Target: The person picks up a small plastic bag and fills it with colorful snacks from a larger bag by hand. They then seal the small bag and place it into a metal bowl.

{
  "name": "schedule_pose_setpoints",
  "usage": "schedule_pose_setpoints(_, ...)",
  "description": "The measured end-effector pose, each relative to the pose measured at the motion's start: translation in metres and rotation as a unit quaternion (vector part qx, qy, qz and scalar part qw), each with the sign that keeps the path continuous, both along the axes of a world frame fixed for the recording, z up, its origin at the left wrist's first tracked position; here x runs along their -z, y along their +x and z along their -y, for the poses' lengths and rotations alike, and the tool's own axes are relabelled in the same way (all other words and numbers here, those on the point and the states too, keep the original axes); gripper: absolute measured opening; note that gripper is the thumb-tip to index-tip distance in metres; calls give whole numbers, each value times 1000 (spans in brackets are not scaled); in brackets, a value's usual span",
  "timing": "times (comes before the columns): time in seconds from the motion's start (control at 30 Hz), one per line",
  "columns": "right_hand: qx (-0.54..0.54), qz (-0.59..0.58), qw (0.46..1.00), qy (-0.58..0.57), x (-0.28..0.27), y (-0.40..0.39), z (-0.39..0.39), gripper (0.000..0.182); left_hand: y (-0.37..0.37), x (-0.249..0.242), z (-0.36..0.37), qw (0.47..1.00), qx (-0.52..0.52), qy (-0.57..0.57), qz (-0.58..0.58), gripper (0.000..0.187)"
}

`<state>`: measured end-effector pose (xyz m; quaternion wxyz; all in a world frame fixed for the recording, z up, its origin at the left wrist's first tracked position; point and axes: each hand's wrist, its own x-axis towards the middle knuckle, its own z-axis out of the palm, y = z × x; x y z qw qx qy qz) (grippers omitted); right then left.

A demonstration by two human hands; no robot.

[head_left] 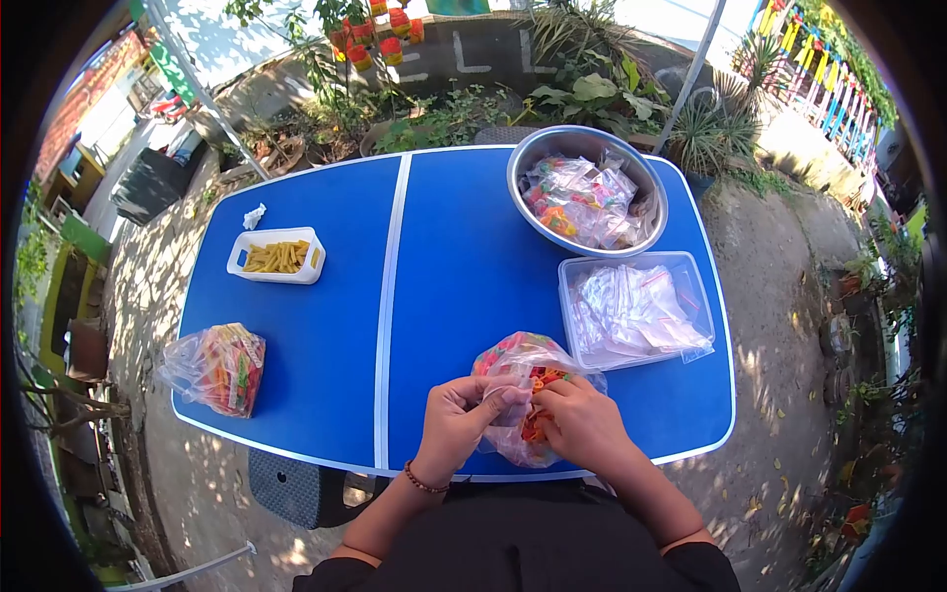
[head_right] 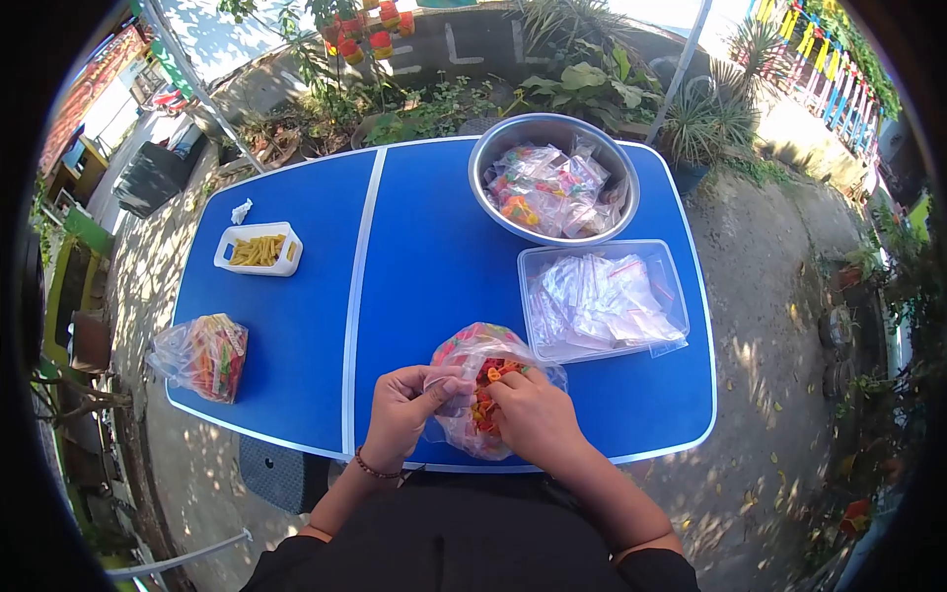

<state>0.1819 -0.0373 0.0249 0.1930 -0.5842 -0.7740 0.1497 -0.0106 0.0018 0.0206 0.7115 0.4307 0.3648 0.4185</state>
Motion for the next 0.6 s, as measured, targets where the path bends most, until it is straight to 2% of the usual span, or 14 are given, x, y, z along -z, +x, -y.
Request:
schedule_pose_setpoints(0.1,-38,24,999,3,11,0,-1,16,-4,6,3,1000,-3,14,-26,22)
schedule_pose_setpoints(0.2,-10,-43,999,6,-1,5,-1,15,-4,7,3,998,7,33,-54,23)
schedule_pose_setpoints(0.27,66,-257,962,-61,-10,9,1,14,-2,5,3,995,19,48,-80,24)
schedule_pose_setpoints(0.3,103,-360,923,-93,-12,11,1,14,0,4,3,995,26,57,-82,24)
schedule_pose_setpoints(0.4,90,-626,772,-68,-14,7,3,19,7,4,4,989,55,83,-105,24)
schedule_pose_setpoints(0.43,47,-596,801,-10,-10,10,1,24,8,5,5,986,68,92,-123,24)
schedule_pose_setpoints(0.53,62,-534,842,-49,-11,13,9,22,11,5,7,982,81,102,-138,25)
schedule_pose_setpoints(0.6,33,-439,898,-26,-14,18,8,15,12,5,7,982,83,104,-137,25)
